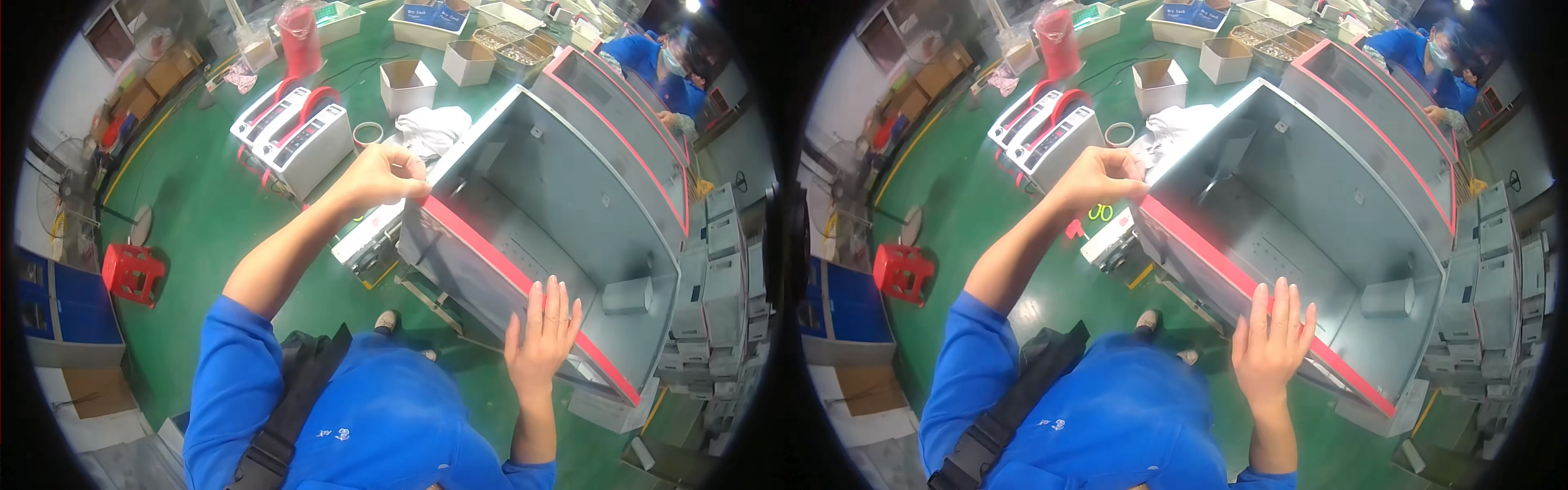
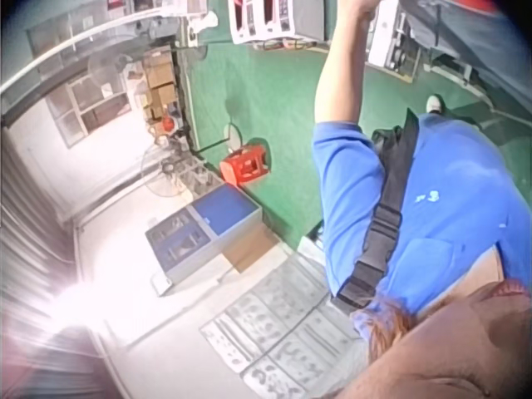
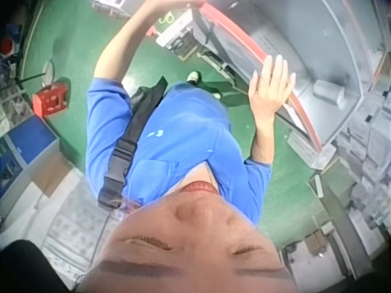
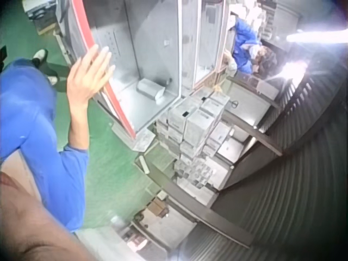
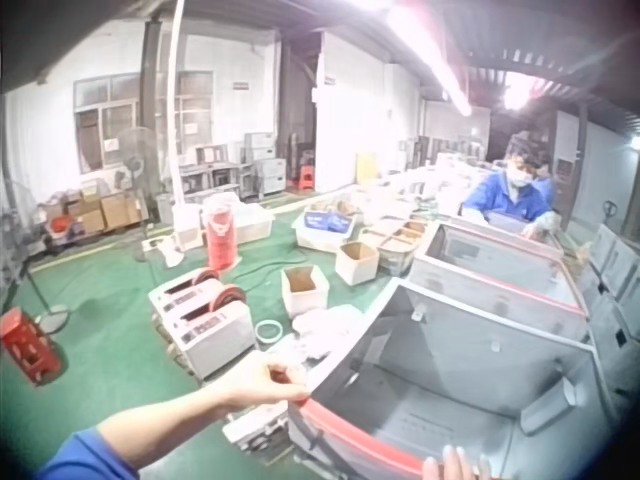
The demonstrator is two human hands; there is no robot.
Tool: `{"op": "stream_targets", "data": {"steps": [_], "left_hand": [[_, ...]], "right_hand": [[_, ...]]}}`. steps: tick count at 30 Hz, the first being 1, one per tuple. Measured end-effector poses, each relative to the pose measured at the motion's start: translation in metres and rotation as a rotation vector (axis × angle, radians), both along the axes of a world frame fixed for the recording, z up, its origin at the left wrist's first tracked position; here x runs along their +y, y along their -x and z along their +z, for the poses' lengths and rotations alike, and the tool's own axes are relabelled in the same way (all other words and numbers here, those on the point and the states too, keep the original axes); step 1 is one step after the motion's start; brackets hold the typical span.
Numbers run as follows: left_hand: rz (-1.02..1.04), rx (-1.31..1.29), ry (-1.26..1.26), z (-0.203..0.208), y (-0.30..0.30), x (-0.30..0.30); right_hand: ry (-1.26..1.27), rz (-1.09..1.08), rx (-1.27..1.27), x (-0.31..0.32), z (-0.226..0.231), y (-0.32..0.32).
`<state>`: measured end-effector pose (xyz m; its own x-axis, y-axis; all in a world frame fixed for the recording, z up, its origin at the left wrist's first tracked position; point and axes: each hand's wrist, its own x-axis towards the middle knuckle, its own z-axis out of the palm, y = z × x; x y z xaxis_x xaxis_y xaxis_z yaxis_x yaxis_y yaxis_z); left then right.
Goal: Apply red adhesive protective strips to the edges of metal cabinet frames on an assembly line.
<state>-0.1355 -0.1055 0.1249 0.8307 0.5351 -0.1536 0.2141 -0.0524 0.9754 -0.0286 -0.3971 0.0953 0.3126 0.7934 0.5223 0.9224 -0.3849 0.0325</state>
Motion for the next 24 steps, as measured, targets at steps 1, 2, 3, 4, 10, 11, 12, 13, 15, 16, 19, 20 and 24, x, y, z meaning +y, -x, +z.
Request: {"op": "stream_targets", "data": {"steps": [1, 2, 3, 4, 10, 11, 12, 13, 15, 16, 19, 20, 24], "left_hand": [[-0.005, -0.017, 0.004, -0.001, 0.0, 0.001], [-0.01, -0.033, 0.008, -0.003, 0.0, 0.001], [-0.014, -0.05, 0.012, -0.004, 0.0, 0.002], [-0.01, -0.041, 0.006, -0.004, -0.001, 0.001], [-0.012, -0.026, 0.011, -0.001, 0.0, 0.002], [-0.013, -0.034, 0.01, -0.002, 0.0, 0.002], [-0.014, -0.042, 0.008, -0.002, 0.0, 0.002], [-0.022, -0.048, 0.016, -0.003, 0.0, 0.002], [-0.038, -0.059, 0.032, -0.004, -0.001, 0.003], [-0.034, -0.054, 0.016, -0.004, -0.001, 0.003], [-0.038, -0.034, -0.019, -0.001, -0.001, 0.001], [-0.046, -0.024, -0.022, 0.001, -0.001, 0.002], [-0.098, -0.079, -0.059, 0.002, 0.0, 0.004]], "right_hand": [[0.003, -0.007, 0.005, 0.0, 0.002, 0.001], [0.005, -0.015, 0.01, 0.001, 0.003, 0.003], [0.008, -0.021, 0.014, 0.002, 0.005, 0.004], [-0.004, -0.004, 0.035, 0.004, 0.007, 0.006], [-0.022, 0.114, 0.105, 0.035, 0.017, 0.013], [-0.029, 0.128, 0.11, 0.041, 0.018, 0.015], [-0.036, 0.141, 0.115, 0.047, 0.019, 0.016], [-0.042, 0.155, 0.121, 0.053, 0.02, 0.018], [-0.024, 0.142, 0.096, 0.064, 0.018, 0.022], [0.002, 0.135, 0.064, 0.069, 0.011, 0.022], [0.026, 0.112, 0.02, 0.073, 0.007, 0.024], [0.028, 0.115, 0.027, 0.073, 0.009, 0.024], [0.03, 0.114, 0.02, 0.074, 0.008, 0.024]]}}
